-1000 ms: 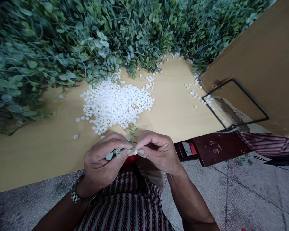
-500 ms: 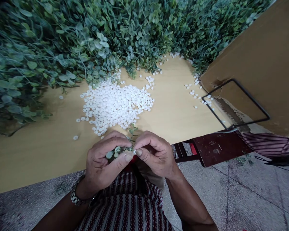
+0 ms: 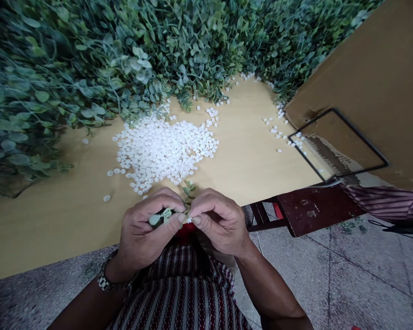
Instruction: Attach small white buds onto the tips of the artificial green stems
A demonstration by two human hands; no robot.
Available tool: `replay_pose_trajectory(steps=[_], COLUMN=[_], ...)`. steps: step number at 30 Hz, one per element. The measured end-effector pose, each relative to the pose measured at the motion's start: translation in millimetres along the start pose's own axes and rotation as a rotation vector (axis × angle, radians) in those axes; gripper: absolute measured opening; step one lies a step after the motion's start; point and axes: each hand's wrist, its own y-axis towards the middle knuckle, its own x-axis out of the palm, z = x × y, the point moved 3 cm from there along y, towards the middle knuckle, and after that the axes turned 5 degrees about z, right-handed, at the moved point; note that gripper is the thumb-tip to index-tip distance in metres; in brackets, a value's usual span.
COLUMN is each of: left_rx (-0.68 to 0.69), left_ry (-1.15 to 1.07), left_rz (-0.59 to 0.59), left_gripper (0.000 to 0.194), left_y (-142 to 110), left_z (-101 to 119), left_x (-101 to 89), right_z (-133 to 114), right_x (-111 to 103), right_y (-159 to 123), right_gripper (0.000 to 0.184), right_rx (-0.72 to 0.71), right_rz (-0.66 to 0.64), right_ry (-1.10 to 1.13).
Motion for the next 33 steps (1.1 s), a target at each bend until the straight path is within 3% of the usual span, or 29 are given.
replay_pose_trajectory(steps=[4,14,33], left_rx=[0.022,0.1,0.084], left_ry=[0.028,0.05,0.094], left_rz=[-0.001,0.003,-0.072], left_gripper=[0.012,0.013,0.013], left_y=[0.1,-2.1,-3.9], left_z=[1.9,1.0,-1.0], left_x=[0.5,2.2,3.0], right_z=[1.8,2.0,-2.9], right_x=[-0.2,-1.2,-2.9], right_y=[-1.5,-2.0,3.3], right_gripper=[0.015,0.012,0.008], right_rx=[-0.047,-0.013,0.166], right_rz=[0.039,0.029,-0.04], right_ry=[0.023,0.028,0.069])
